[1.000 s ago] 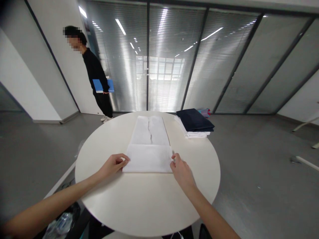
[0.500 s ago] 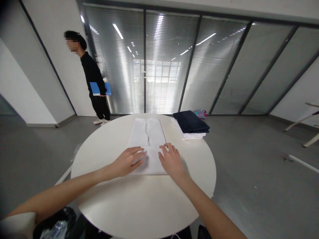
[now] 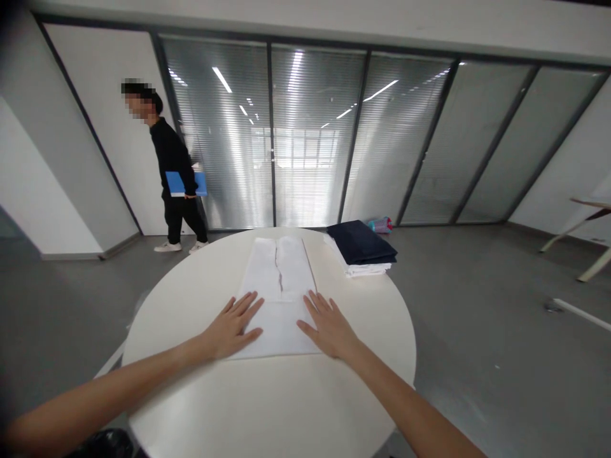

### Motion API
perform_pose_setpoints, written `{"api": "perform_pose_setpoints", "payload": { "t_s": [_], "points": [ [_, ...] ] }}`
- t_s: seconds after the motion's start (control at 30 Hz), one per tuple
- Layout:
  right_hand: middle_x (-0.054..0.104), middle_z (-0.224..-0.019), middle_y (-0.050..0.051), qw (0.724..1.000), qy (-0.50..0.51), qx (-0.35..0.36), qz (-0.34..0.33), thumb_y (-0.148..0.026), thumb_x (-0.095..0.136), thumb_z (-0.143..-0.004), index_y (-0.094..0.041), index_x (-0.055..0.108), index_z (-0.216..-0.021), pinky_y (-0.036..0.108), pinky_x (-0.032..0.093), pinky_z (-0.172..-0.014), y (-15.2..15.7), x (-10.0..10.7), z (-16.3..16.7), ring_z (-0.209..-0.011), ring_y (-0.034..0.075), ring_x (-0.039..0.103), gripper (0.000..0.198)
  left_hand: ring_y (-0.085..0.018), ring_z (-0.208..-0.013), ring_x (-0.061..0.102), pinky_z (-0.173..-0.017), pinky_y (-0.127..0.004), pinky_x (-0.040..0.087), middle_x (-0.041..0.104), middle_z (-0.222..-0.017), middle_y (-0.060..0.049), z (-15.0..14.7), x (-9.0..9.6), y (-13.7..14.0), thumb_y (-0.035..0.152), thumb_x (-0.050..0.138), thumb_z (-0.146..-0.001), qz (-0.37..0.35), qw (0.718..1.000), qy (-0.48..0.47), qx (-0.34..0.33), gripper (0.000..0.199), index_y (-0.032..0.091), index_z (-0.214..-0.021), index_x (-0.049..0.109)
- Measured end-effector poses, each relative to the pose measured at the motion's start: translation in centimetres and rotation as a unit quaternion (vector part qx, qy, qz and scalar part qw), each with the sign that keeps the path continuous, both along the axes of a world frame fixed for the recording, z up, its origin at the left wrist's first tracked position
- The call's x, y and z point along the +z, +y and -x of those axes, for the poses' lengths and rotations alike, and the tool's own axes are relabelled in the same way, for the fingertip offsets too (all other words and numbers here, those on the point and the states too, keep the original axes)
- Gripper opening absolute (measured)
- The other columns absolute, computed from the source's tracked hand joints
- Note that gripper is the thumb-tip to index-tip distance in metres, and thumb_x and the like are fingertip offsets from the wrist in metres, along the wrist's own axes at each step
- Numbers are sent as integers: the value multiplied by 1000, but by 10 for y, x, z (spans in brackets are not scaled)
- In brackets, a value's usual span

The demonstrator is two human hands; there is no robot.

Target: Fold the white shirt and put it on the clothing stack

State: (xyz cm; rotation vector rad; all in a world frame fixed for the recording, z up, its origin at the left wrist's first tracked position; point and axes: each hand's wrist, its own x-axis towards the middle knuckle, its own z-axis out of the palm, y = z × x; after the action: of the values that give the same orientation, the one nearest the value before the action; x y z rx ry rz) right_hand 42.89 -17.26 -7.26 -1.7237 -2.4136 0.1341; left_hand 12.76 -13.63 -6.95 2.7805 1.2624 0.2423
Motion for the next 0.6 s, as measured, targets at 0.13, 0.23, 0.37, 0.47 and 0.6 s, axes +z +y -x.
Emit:
{"api": "perform_pose_setpoints", "payload": {
  "t_s": [0.13,0.23,0.37,0.47,0.6],
  "points": [
    [13,-164,8,1000,5,-7,15,-68,23,-98,-20,23,-158,52,12,-123,1,-1,-8,-152,27,12,77,-31,-147,30,-120,-56,16,33,-160,-13,5,6,8,65,36,-96,7,999,-29,-13,70,25,-154,35],
    [14,-165,7,1000,15,-4,10,-67,25,-98,-22,25,-158,52,12,-123,0,-3,-6,-152,27,13,75,-30,-126,54,-113,-50,32,62,-133,-9,-1,13,42,56,51,-94,40,988,-148,20,45,28,-124,68],
    [16,-164,6,1000,26,-7,7,-66,28,-98,-24,26,-158,54,12,-123,-1,-6,-6,-152,27,14,73,-24,-91,67,-97,-41,48,66,-111,-8,-17,27,135,35,70,-83,111,933,-308,150,21,20,-97,75],
    [18,-164,6,999,32,-9,11,-65,30,-98,-24,27,-157,54,12,-123,-1,-5,-7,-152,28,15,72,-19,-81,69,-82,-32,53,66,-103,-8,-28,36,210,23,75,-79,150,894,-364,214,25,15,-103,69],
    [18,-164,6,999,36,-1,15,-64,32,-98,-24,28,-157,56,12,-123,-3,-6,-7,-152,29,16,72,-20,-93,66,-80,-38,57,64,-114,-9,-40,39,277,31,64,-94,227,823,-450,263,33,14,-121,60]
  ]
}}
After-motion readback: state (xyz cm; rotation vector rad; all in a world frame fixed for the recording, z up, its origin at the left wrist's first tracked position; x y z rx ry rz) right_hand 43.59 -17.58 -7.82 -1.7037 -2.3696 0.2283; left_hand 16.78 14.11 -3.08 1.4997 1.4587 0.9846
